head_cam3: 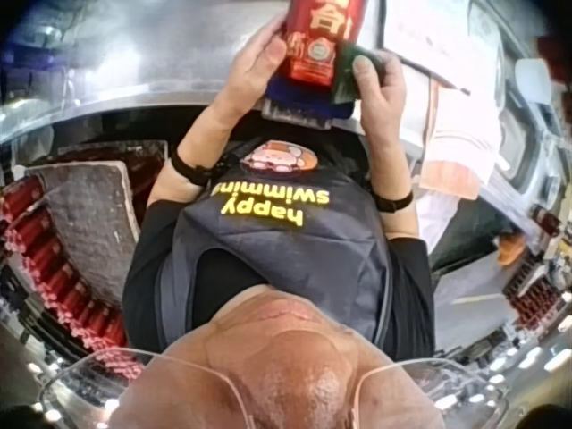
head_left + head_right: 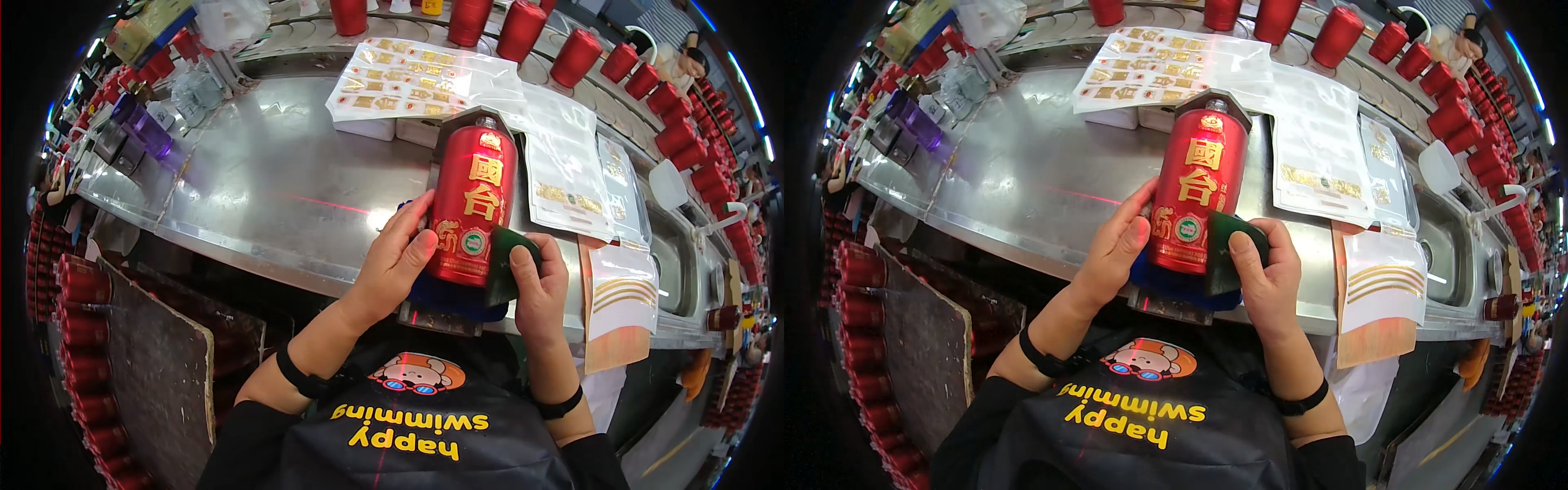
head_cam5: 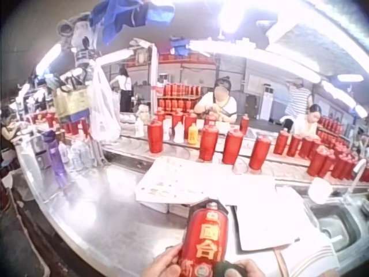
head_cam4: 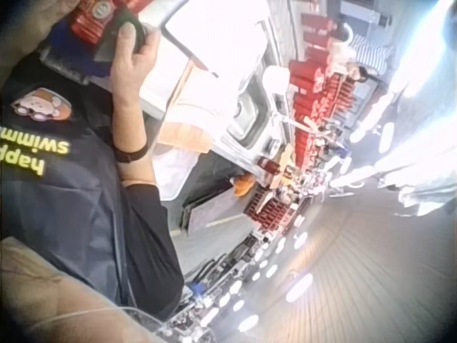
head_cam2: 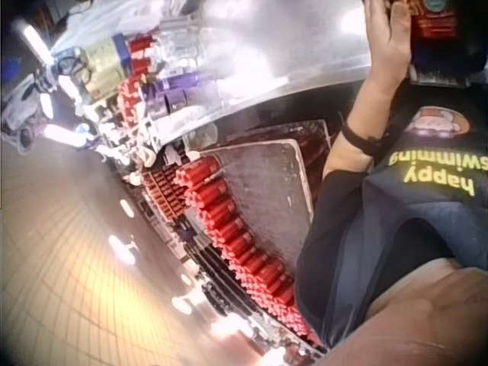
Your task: Applying decorative labels and gold seals to red liquor bottles at a production line.
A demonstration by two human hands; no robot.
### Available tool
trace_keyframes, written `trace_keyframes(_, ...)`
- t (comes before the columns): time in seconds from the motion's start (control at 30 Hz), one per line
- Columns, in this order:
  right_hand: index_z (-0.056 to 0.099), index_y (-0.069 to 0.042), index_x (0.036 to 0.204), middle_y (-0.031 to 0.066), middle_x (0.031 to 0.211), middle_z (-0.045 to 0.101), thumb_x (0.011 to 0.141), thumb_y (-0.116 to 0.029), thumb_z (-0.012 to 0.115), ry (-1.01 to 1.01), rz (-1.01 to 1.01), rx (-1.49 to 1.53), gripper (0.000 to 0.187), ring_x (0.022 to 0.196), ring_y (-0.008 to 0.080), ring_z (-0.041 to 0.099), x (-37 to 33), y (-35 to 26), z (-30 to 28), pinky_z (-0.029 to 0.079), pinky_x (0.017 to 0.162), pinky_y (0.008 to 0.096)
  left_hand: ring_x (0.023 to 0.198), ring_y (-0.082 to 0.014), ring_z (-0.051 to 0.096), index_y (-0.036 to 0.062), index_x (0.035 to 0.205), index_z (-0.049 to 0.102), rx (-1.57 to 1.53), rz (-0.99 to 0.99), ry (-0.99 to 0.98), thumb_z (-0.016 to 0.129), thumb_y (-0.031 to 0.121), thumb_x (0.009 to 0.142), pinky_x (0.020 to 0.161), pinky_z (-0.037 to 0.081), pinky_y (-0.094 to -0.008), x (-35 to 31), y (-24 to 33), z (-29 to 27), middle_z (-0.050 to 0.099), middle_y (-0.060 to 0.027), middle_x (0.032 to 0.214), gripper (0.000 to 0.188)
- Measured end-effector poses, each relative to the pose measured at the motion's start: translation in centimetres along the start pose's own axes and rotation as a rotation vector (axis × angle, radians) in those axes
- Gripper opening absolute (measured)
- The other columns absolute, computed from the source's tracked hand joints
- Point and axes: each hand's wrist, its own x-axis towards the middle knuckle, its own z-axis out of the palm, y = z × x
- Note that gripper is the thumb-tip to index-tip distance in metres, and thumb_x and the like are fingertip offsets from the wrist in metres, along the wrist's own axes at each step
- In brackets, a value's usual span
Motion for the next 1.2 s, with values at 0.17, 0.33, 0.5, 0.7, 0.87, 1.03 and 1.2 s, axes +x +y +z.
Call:
trace_keyframes(0.17, 0.054, -0.002, 0.102, -0.0009, 0.085, 0.059, 0.094, -0.018, 0.063, 0.004, -0.007, 0.019, 0.020, 0.076, 0.0036, 0.051, 0.0, 0.0, 0.0, 0.042, 0.068, 0.0179, 0.115, -0.0278, 0.049, -0.0052, 0.139, 0.036, 0.161, 0.069, -0.033, 0.064, 0.036, 0.089, 0.100, 0.037, -0.0367, -0.2, 0.0, 0.2, 0.050, -0.0181, 0.126, 0.071)
trace_keyframes(0.33, 0.054, -0.002, 0.102, -0.0010, 0.085, 0.059, 0.094, -0.017, 0.063, 0.009, -0.010, 0.018, 0.019, 0.076, 0.0034, 0.051, 0.0, 0.1, 0.1, 0.042, 0.068, 0.0178, 0.116, -0.0284, 0.048, -0.0048, 0.139, 0.037, 0.100, -0.011, -0.028, 0.065, 0.039, 0.087, 0.100, 0.038, -0.0377, -0.1, 0.1, 0.0, 0.050, -0.0188, 0.127, 0.073)
trace_keyframes(0.5, 0.054, -0.002, 0.102, -0.0018, 0.084, 0.058, 0.093, -0.018, 0.063, 0.038, -0.036, 0.072, 0.020, 0.075, 0.0032, 0.050, -0.4, -0.4, -0.1, 0.042, 0.067, 0.0181, 0.113, -0.0267, 0.048, -0.0039, 0.140, 0.035, 0.163, 0.083, -0.030, 0.067, 0.037, 0.087, 0.099, 0.037, -0.0354, -0.2, -0.5, -0.1, 0.049, -0.0176, 0.127, 0.074)
trace_keyframes(0.7, 0.054, -0.002, 0.100, -0.0017, 0.082, 0.058, 0.092, -0.020, 0.065, -0.002, -0.041, -0.077, 0.022, 0.074, 0.0035, 0.050, -0.4, -1.1, 1.0, 0.043, 0.066, 0.0189, 0.120, -0.0248, 0.044, -0.0016, 0.143, 0.033, 0.098, -0.005, -0.067, 0.067, 0.034, 0.087, 0.102, 0.034, -0.0346, 0.1, 0.3, -0.1, 0.045, -0.0178, 0.134, 0.074)
trace_keyframes(0.87, 0.055, -0.002, 0.097, -0.0011, 0.080, 0.057, 0.092, -0.019, 0.065, 0.012, -0.014, -0.157, 0.020, 0.072, 0.0041, 0.049, -0.8, 1.1, -1.5, 0.042, 0.064, 0.0192, 0.128, -0.0292, 0.039, -0.0005, 0.144, 0.030, 0.005, 0.055, -0.148, 0.067, 0.030, 0.086, 0.108, 0.027, -0.0400, -0.1, -0.7, -1.2, 0.040, -0.0183, 0.141, 0.076)
trace_keyframes(1.03, 0.057, -0.003, 0.099, -0.0034, 0.083, 0.057, 0.091, -0.011, 0.065, 0.120, 0.009, 0.044, 0.014, 0.073, 0.0034, 0.049, -1.3, -0.2, -2.3, 0.042, 0.066, 0.0188, 0.130, -0.0377, 0.036, 0.0010, 0.145, 0.030, 0.735, 0.340, -0.181, 0.072, 0.033, 0.078, 0.110, 0.018, -0.0549, -0.5, 1.4, -1.6, 0.042, -0.0191, 0.140, 0.085)
trace_keyframes(1.2, 0.059, -0.002, 0.104, -0.0009, 0.089, 0.060, 0.090, -0.010, 0.066, 0.061, -0.027, 0.084, 0.018, 0.077, 0.0040, 0.052, -1.4, -0.8, -2.6, 0.044, 0.071, 0.0185, 0.130, -0.0393, 0.037, 0.0028, 0.145, 0.031, 0.954, 0.471, -0.115, 0.075, 0.038, 0.074, 0.109, 0.018, -0.0589, -0.5, 3.0, -1.2, 0.045, -0.0194, 0.138, 0.090)
